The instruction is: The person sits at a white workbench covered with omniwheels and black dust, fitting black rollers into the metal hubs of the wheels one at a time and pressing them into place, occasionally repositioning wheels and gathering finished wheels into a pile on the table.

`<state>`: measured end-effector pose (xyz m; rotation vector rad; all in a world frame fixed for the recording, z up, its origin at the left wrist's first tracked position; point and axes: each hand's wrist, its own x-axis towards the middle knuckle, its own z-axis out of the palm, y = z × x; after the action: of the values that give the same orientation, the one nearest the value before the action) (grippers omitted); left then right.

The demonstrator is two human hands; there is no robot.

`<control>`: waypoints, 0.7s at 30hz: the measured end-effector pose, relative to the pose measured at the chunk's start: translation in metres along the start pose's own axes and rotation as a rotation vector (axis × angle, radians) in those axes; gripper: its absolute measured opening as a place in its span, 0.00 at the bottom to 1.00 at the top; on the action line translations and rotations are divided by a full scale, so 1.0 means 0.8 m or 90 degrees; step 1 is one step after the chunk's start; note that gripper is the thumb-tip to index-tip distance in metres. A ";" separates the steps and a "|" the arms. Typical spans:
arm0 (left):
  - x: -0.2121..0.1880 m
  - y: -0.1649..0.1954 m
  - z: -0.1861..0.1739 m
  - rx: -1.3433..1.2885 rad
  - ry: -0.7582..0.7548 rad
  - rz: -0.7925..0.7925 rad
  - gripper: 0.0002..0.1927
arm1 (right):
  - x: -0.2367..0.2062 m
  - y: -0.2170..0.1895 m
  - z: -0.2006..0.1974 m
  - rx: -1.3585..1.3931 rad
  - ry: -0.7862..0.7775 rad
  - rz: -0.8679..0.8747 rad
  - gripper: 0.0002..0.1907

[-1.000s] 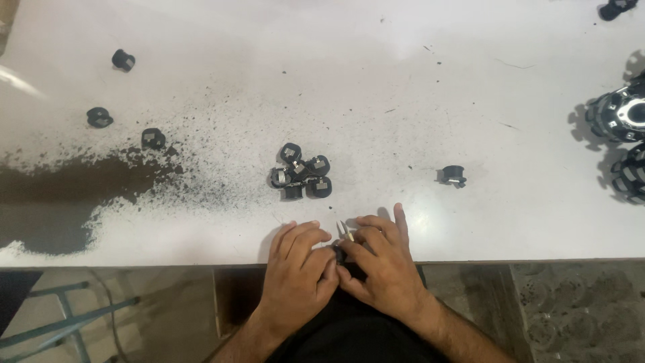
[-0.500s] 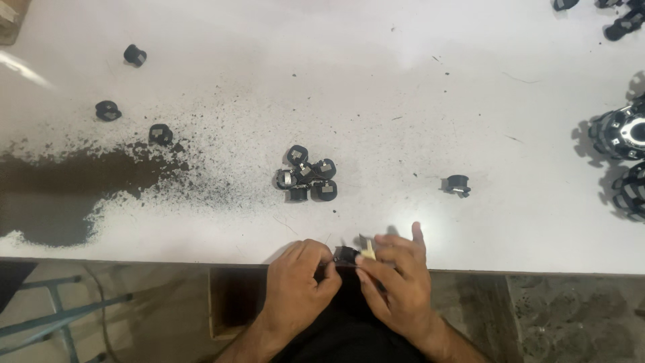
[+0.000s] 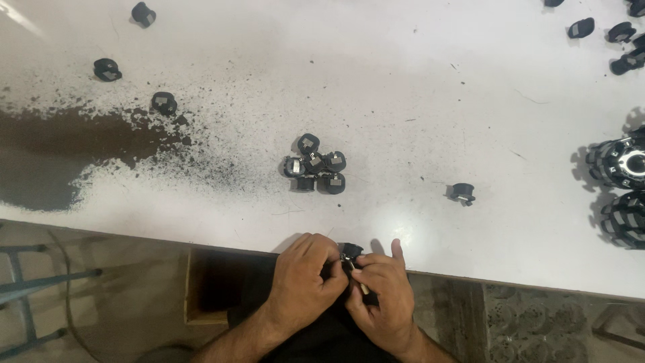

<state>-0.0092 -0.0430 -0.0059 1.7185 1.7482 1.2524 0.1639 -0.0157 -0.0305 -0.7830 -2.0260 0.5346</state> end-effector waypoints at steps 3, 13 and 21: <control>-0.001 -0.002 0.001 -0.007 -0.007 0.001 0.08 | 0.002 -0.001 0.000 0.005 0.001 0.005 0.18; 0.005 0.000 0.004 -0.056 -0.033 0.038 0.08 | 0.009 0.006 -0.005 -0.026 -0.007 -0.015 0.19; 0.090 0.000 -0.032 0.358 -0.128 -0.113 0.27 | 0.040 0.042 -0.047 -0.140 0.104 0.052 0.14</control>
<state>-0.0423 0.0158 0.0296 1.8349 2.2001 0.5129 0.1933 0.0336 -0.0134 -1.0116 -1.9265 0.2851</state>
